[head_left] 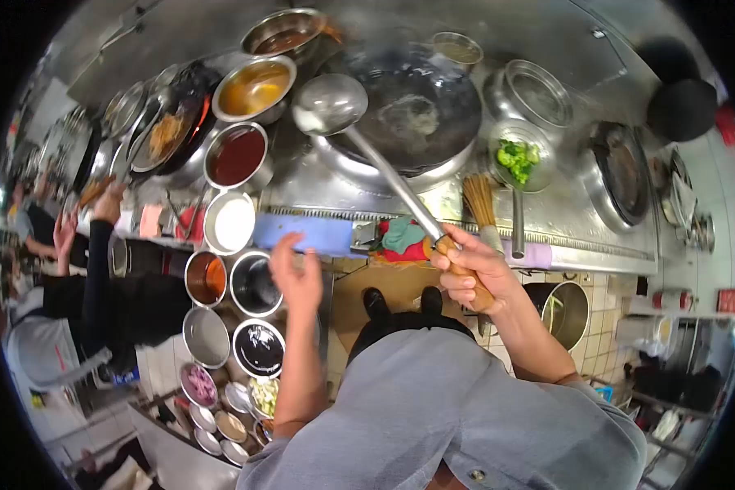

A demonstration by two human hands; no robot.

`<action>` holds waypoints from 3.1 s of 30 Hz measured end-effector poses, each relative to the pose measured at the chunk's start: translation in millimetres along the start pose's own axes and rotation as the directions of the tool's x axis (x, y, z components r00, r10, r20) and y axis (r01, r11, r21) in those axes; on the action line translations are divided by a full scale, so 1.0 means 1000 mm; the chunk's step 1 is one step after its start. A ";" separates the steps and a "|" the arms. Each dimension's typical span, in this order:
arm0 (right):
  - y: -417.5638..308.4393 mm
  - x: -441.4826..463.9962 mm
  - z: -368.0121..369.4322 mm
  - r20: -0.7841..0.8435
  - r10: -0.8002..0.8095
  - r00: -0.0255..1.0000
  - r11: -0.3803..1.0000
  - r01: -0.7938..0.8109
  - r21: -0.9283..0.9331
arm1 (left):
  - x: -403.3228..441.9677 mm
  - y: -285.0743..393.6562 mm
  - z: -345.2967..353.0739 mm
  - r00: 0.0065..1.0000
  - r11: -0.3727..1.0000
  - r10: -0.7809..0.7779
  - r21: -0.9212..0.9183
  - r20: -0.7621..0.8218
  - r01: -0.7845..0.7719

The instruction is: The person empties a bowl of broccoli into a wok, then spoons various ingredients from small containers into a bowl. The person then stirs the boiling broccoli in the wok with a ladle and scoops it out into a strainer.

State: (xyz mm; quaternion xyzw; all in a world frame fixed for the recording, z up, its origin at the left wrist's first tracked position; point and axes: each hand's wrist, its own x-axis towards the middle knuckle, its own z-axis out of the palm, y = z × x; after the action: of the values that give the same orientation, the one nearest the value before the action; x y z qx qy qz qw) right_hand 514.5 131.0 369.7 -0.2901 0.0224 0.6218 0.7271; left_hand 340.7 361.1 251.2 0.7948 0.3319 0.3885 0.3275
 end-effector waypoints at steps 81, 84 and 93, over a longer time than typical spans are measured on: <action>-0.069 -0.024 -0.132 -0.301 -0.613 0.730 0.534 0.102 -0.839 | -0.120 0.148 0.368 0.476 0.796 0.495 -0.161 0.727 -0.583; -0.074 -0.083 -0.139 -0.296 -0.667 0.684 0.606 0.267 -0.749 | -0.132 0.119 0.447 0.094 0.317 0.155 -0.140 0.983 0.938; -0.090 -0.205 -0.155 -0.149 -0.889 0.433 0.091 -0.152 -0.984 | -0.127 0.204 0.298 -0.230 -0.373 0.102 0.251 0.968 0.893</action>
State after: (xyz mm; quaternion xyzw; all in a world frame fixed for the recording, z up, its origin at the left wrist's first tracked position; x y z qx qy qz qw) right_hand 602.1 -126.6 357.2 -0.8860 -0.1332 0.0347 0.4427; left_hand 584.9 68.7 214.7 0.0438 0.2461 -0.2763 0.9280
